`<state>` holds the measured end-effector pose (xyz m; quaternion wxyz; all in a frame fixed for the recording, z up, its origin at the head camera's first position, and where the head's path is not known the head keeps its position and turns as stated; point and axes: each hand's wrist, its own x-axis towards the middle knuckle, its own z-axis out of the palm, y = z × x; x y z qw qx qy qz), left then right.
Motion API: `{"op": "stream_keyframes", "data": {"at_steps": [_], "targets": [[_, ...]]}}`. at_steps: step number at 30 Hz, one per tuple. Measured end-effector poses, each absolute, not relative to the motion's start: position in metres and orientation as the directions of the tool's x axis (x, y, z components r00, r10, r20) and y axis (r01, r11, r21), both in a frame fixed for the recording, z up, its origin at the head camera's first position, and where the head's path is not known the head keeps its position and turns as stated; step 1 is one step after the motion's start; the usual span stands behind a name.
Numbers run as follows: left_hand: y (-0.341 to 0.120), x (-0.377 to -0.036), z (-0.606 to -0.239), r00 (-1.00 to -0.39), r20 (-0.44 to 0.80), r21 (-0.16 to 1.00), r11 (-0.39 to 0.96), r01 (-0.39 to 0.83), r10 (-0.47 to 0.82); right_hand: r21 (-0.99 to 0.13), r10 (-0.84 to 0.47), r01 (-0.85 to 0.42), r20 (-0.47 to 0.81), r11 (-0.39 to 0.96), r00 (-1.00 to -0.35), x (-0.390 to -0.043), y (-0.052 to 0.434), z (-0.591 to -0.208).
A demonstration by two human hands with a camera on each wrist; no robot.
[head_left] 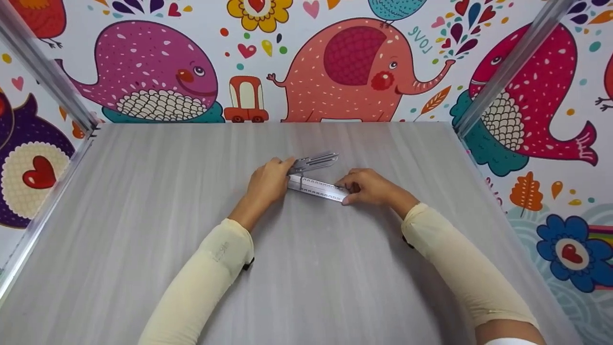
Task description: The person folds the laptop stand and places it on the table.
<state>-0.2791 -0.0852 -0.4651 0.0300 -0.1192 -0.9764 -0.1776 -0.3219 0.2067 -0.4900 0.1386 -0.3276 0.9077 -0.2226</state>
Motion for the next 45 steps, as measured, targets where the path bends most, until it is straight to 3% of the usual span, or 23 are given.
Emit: {"op": "stream_keyframes", "data": {"at_steps": [11,17,36,45], "targets": [[-0.078,-0.281,-0.467,-0.967,0.162,0.335,0.910,0.243,0.198,-0.525,-0.614,-0.482,-0.100,0.701,-0.783,-0.322,0.205,-0.491],[-0.075,-0.279,-0.468,-0.966,0.204,0.391,0.891,0.230,0.160,-0.520,-0.577,-0.448,-0.109,0.727,-0.809,-0.315,0.200,-0.488],[-0.084,-0.293,-0.465,-0.967,0.079,0.559,0.793,0.243,0.241,-0.506,-0.509,-0.428,-0.028,0.749,-0.860,-0.282,0.185,-0.488],[-0.086,-0.308,-0.465,-0.947,0.048,0.579,0.763,0.286,0.318,-0.417,-0.428,-0.350,-0.107,0.839,-0.898,-0.264,0.167,-0.481]]}}
